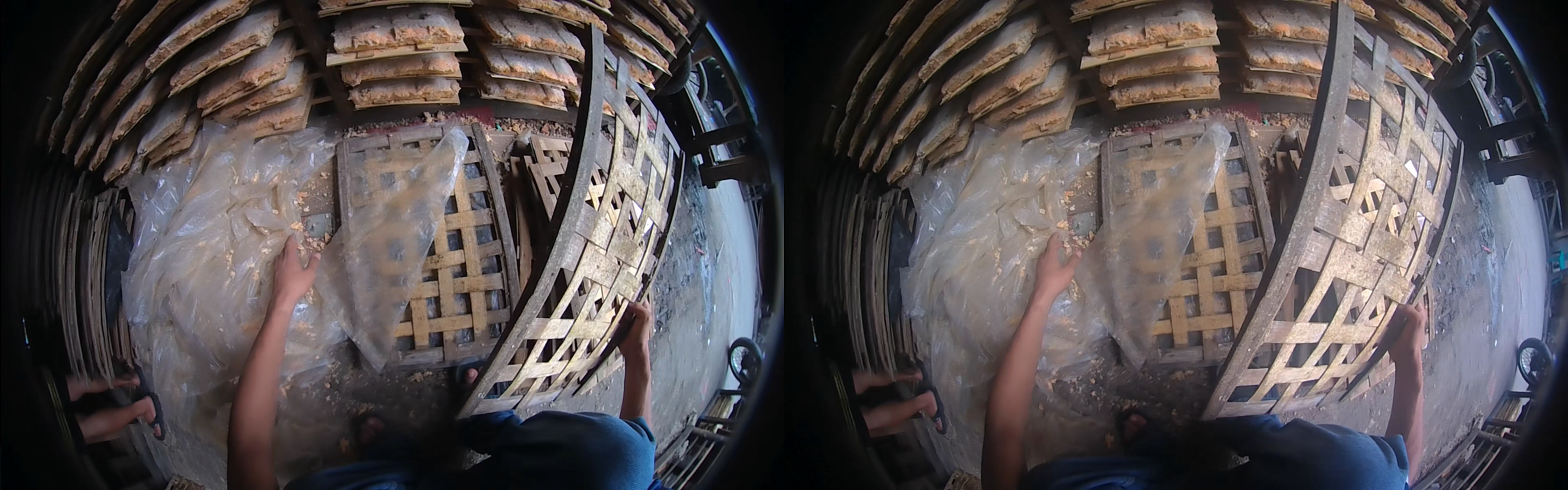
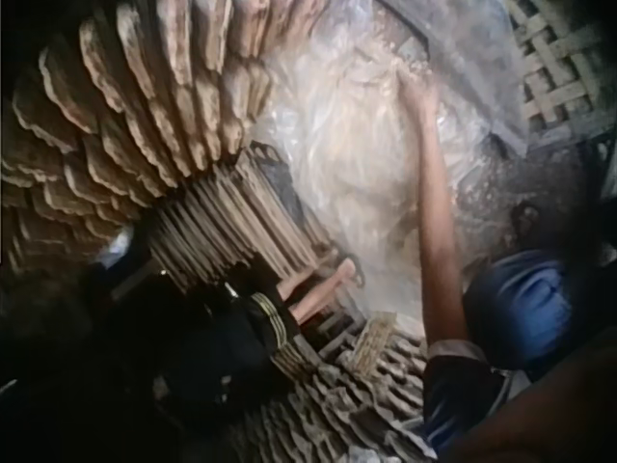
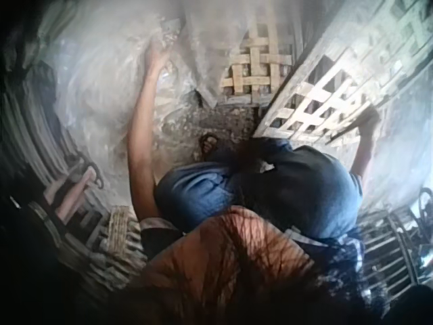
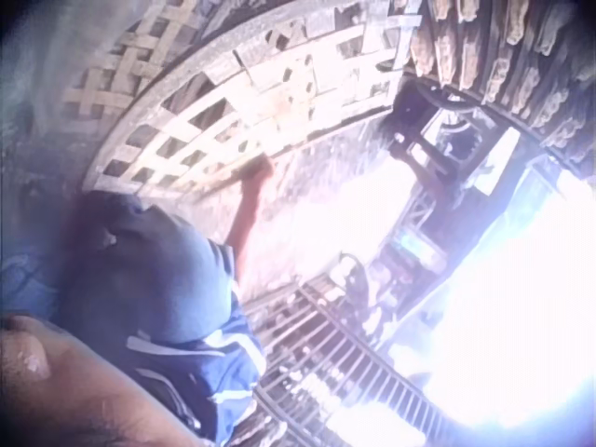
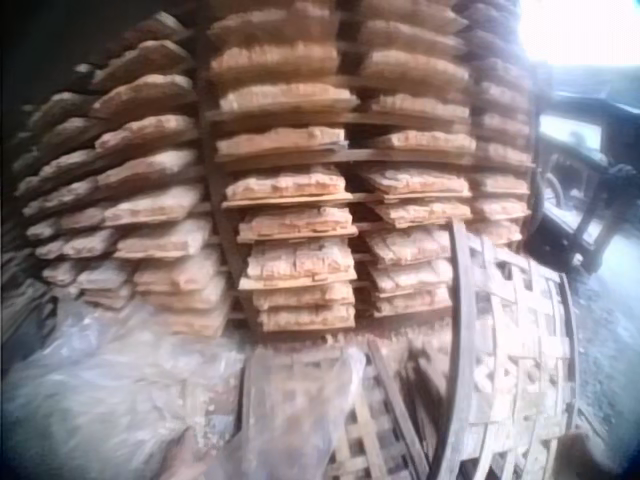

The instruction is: The person repeatedly places a plastic sheet onto a wooden lattice tray, then places another lattice tray on top, forming a sandwich. The person repeats this process multiple times, stacking the assembled units. The person handles the trays and plastic sheets by hand.

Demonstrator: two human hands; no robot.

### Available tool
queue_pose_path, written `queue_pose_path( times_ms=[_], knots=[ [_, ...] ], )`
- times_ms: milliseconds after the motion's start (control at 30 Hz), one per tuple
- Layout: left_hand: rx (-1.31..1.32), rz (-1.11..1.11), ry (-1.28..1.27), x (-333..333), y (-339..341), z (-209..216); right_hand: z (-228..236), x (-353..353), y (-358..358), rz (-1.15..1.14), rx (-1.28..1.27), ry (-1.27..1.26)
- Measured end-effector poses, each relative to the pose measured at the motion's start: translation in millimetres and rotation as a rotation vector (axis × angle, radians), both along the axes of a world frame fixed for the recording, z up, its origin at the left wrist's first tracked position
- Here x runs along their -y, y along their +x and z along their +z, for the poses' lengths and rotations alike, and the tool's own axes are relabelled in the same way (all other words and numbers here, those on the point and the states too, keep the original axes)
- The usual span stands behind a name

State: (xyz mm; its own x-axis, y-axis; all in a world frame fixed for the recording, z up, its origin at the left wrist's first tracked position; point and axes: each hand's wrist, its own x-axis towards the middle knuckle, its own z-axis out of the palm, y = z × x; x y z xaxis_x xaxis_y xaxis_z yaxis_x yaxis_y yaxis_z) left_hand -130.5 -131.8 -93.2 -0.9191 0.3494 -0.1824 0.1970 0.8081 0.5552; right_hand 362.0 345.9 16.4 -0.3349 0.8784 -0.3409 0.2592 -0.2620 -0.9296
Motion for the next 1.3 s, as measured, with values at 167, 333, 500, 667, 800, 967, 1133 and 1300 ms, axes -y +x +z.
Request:
queue_pose_path(
  times_ms=[167, 333, 500, 667, 800, 967, 1133, 1300],
  knots=[
    [0.206, -0.018, 0.14, -19.2, 21.3, -11.7, -37.0, -4.8, 22.9, -0.03, -0.133, -0.149],
    [0.149, -0.057, -0.1, -18.5, 23.7, -36.9, -43.0, 6.0, 9.8, -0.085, -0.322, -0.361],
    [0.2, -0.071, 0.092, -5.3, -0.1, -45.3, -42.3, 14.1, -1.1, 0.044, -0.313, -0.372],
    [0.112, -0.198, -0.038, -25.1, 4.4, -36.6, -50.7, 15.7, 2.6, -0.012, -0.341, -0.362],
    [0.193, -0.125, -0.023, -22.7, -2.1, -35.7, -49.7, 19.2, -10.8, -0.01, -0.357, -0.368],
    [-0.098, -0.199, -0.067, -36.5, 16.7, 22.3, -23.1, 37.5, -39.1, -0.212, -0.247, -0.266],
    [0.108, -0.352, 0.324, -75.3, 54.2, 79.6, -53.9, 2.1, 12.3, -0.011, -0.375, -0.342],
    [0.087, -0.525, 0.503, -136.7, 123.2, 98.5, -10.8, 37.6, -48.5, -0.279, -0.294, -0.276]
  ],
)
